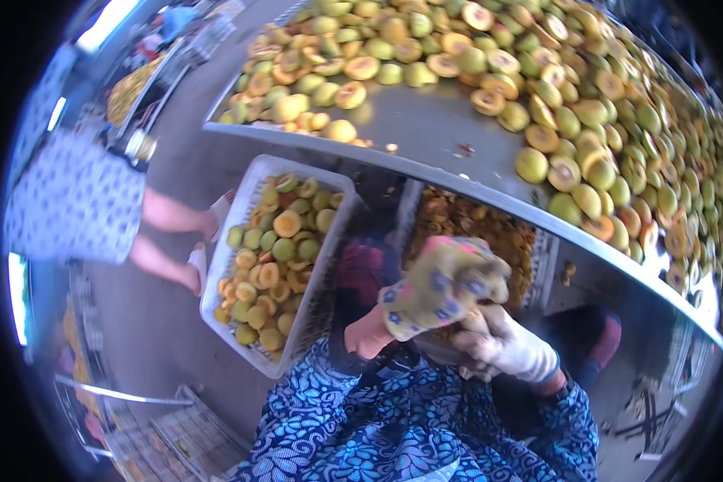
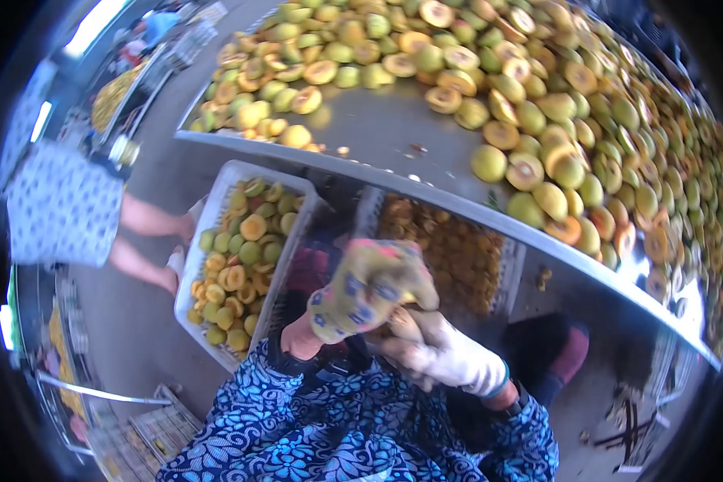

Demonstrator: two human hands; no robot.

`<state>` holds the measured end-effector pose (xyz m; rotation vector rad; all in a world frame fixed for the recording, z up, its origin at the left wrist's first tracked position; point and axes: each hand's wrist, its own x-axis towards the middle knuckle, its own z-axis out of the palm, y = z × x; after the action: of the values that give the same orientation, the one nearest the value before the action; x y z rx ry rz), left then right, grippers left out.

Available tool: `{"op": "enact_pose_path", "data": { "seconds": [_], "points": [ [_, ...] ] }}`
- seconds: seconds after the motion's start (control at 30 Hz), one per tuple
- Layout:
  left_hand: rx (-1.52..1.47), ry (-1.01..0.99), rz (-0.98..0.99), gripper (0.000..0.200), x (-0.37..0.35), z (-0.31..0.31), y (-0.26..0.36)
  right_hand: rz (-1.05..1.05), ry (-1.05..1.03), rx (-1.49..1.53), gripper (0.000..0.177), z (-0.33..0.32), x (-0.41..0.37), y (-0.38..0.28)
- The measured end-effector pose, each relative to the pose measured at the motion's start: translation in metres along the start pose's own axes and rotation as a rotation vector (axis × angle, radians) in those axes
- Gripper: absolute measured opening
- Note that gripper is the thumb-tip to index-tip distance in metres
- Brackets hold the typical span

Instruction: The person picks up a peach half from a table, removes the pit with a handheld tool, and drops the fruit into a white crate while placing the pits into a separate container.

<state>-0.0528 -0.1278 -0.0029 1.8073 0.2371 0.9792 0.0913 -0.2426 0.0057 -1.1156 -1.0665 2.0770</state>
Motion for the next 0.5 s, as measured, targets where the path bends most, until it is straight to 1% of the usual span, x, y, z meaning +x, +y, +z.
{"op": "enact_pose_path", "data": {
  "seconds": [0.03,0.07,0.1,0.13,0.2,0.23,0.27,0.33,0.37,0.4,0.47,0.5],
  "points": [
    [0.117,-0.160,-0.020,0.009,0.003,-0.008,0.006,0.024,-0.062,0.177,0.034,-0.003,-0.003,0.008],
    [0.047,-0.253,-0.076,0.006,0.008,-0.009,0.009,0.055,-0.116,0.358,0.030,-0.004,-0.005,0.012],
    [0.032,-0.255,-0.137,0.008,0.006,-0.009,0.007,0.118,-0.118,0.415,0.024,-0.005,-0.006,0.011],
    [0.013,-0.260,-0.195,0.011,0.003,-0.008,0.005,0.121,-0.127,0.400,0.024,-0.007,-0.006,0.015],
    [0.018,-0.213,-0.155,0.013,0.005,-0.007,0.009,0.080,-0.308,0.585,0.021,-0.012,-0.002,0.029],
    [0.014,-0.176,-0.127,0.016,0.005,-0.008,0.011,0.078,-0.351,0.673,0.024,-0.010,0.001,0.032],
    [0.020,-0.171,-0.113,0.016,0.005,-0.008,0.013,0.075,-0.352,0.657,0.024,-0.009,0.004,0.028],
    [-0.080,-0.056,-0.145,0.024,0.003,-0.005,0.013,0.049,-0.304,0.605,0.029,-0.003,0.004,0.021],
    [-0.120,-0.006,-0.188,0.029,0.002,-0.004,0.012,0.037,-0.083,0.381,0.023,0.008,0.004,0.001],
    [-0.058,-0.056,-0.178,0.029,0.002,-0.010,0.007,0.022,0.050,0.169,0.023,0.010,0.006,0.000],
    [0.111,-0.118,-0.152,0.031,0.002,-0.016,0.003,-0.030,0.155,-0.116,0.025,0.009,0.010,-0.003],
    [0.106,-0.151,-0.208,0.033,0.004,-0.020,0.004,-0.081,0.096,-0.029,0.026,0.012,0.017,-0.003]
  ]
}}
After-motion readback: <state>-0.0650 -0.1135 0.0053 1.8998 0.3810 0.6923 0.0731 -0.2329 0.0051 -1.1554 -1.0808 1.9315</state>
